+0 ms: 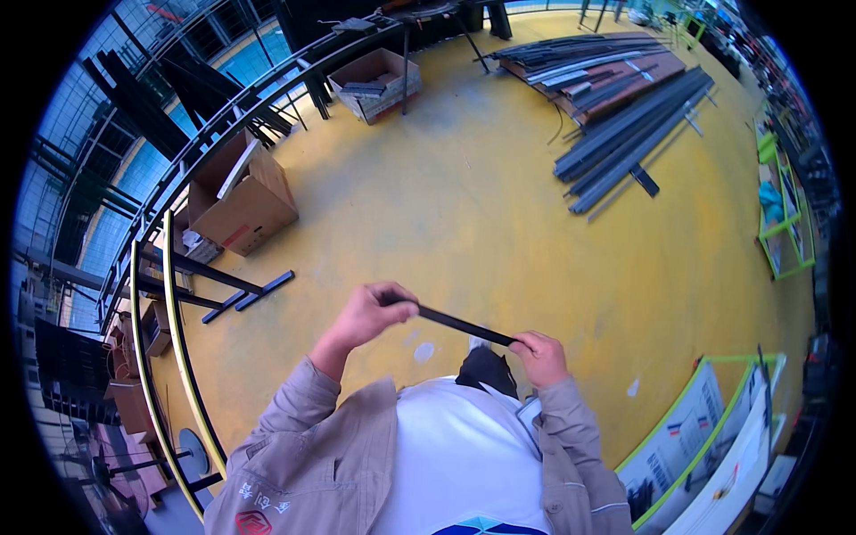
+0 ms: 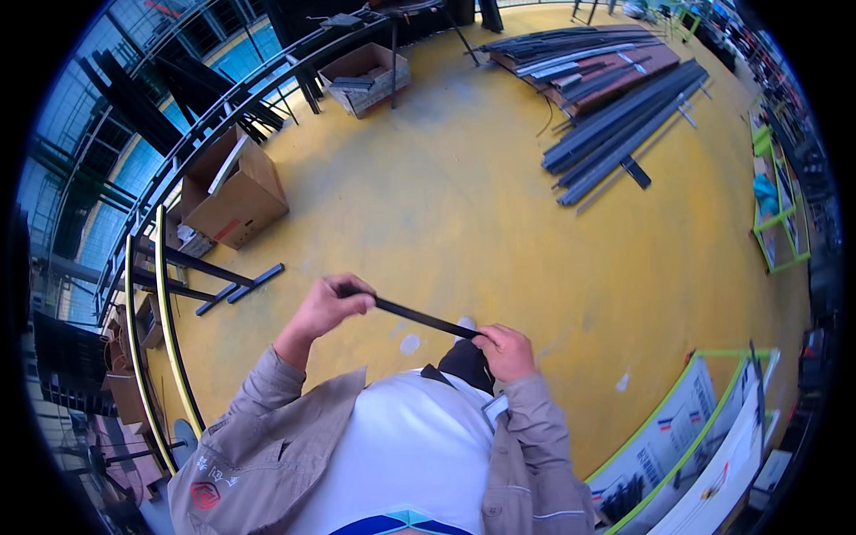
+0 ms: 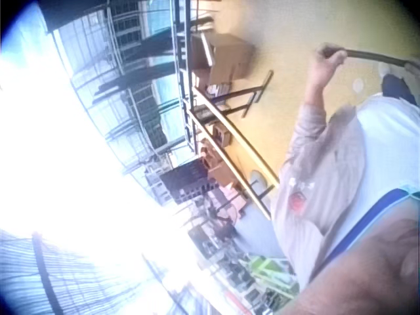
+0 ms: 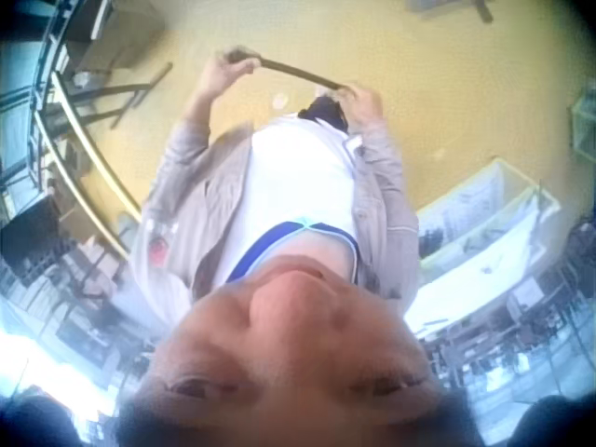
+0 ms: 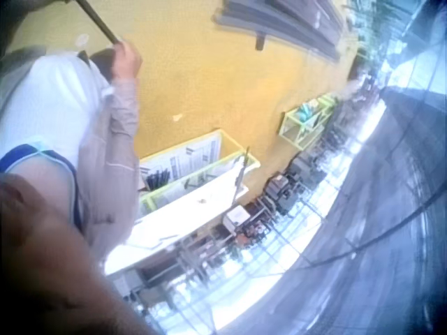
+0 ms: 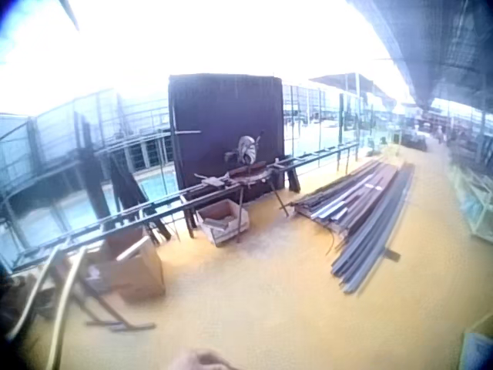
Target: The person cuts metal strips using a miter saw and stamps holes into the resulting pieces with a punch press. The person attaches the pieces to large metal frames using a handheld tool.
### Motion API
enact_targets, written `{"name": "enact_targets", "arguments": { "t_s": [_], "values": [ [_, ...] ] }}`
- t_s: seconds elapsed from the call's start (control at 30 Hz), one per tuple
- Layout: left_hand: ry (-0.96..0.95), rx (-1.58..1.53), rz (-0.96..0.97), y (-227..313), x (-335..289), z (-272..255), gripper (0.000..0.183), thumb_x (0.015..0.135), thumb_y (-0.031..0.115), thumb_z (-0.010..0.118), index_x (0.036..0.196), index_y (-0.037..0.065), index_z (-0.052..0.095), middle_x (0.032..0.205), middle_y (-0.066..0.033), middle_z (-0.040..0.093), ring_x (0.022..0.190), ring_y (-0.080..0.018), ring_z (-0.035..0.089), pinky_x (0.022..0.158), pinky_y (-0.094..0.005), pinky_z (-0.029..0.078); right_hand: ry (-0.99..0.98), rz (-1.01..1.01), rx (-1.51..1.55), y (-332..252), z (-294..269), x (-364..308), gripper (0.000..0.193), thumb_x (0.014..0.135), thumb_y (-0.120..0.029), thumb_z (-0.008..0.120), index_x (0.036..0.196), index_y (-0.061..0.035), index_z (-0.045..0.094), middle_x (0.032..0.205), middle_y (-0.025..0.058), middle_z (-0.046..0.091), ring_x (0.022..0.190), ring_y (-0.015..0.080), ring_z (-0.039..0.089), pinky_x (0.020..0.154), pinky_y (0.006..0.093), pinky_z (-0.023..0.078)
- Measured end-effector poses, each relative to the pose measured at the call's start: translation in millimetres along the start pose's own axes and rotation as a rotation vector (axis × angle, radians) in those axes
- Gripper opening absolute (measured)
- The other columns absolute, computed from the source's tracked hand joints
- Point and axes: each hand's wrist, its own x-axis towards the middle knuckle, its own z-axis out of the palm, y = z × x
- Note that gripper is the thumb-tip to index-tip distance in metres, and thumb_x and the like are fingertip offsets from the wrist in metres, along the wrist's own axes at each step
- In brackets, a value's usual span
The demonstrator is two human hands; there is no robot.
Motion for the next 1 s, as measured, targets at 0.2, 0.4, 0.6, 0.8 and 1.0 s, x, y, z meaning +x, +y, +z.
{"name": "enact_targets", "arguments": {
  "t_s": [0.2, 0.4, 0.6, 0.8, 1.0],
  "values": [
    [0.231, -0.317, 0.106, 56.5, 165.4, 0.7, 0.03, 0.097, 0.022, 0.056, 0.115, -0.001, 0.057, 0.104, -0.0072, 0.063, 0.092, -0.0127, 0.059, 0.078, -0.0277, 0.049, -0.274, 0.427, 0.81, -25.8, -2.6, 222.4, 0.019, 0.094, -0.016, 0.059, 0.096, 0.0025, 0.065, 0.085, 0.008, 0.068, 0.078, 0.0147, 0.065, 0.068, 0.0284, 0.051],
    [0.385, -0.346, -0.082, 66.5, 357.6, -30.9, 0.03, 0.102, 0.028, 0.045, 0.11, 0.001, 0.055, 0.087, -0.0046, 0.061, 0.075, -0.0104, 0.058, 0.063, -0.0268, 0.05, -0.446, 0.438, 0.986, -9.8, 39.0, 420.1, 0.025, 0.098, -0.02, 0.054, 0.099, 0.0031, 0.063, 0.087, 0.0065, 0.066, 0.076, 0.0123, 0.062, 0.069, 0.0254, 0.049],
    [0.315, -0.099, -0.106, 86.2, 546.6, -129.6, 0.025, 0.101, 0.027, 0.046, 0.1, 0.004, 0.056, 0.066, -0.0021, 0.052, 0.057, -0.0128, 0.051, 0.056, -0.0295, 0.045, -0.475, 0.369, 0.634, 41.1, -5.7, 627.8, 0.038, 0.096, -0.035, 0.056, 0.114, -0.0031, 0.064, 0.095, 0.0044, 0.067, 0.076, 0.0103, 0.06, 0.067, 0.0256, 0.047],
    [0.088, 0.436, -0.008, 140.5, 695.7, -216.6, 0.019, 0.099, 0.024, 0.047, 0.097, 0.007, 0.053, 0.065, -0.0107, 0.046, 0.06, -0.0227, 0.053, 0.057, -0.0383, 0.042, -0.027, 0.332, 0.556, 68.7, -120.0, 839.5, 0.042, 0.091, -0.027, 0.065, 0.123, -0.001, 0.059, 0.094, 0.0026, 0.066, 0.072, 0.0074, 0.057, 0.062, 0.0223, 0.045],
    [-0.044, 0.639, 0.097, 156.4, 846.0, -265.6, 0.024, 0.097, 0.027, 0.05, 0.091, 0.004, 0.05, 0.073, -0.0194, 0.054, 0.07, -0.0387, 0.054, 0.064, -0.0442, 0.042, -0.129, 0.213, 0.507, 130.2, -142.6, 1033.2, 0.045, 0.089, -0.022, 0.067, 0.127, 0.002, 0.056, 0.089, 0.003, 0.065, 0.068, 0.0077, 0.055, 0.062, 0.0225, 0.046]
  ]
}}
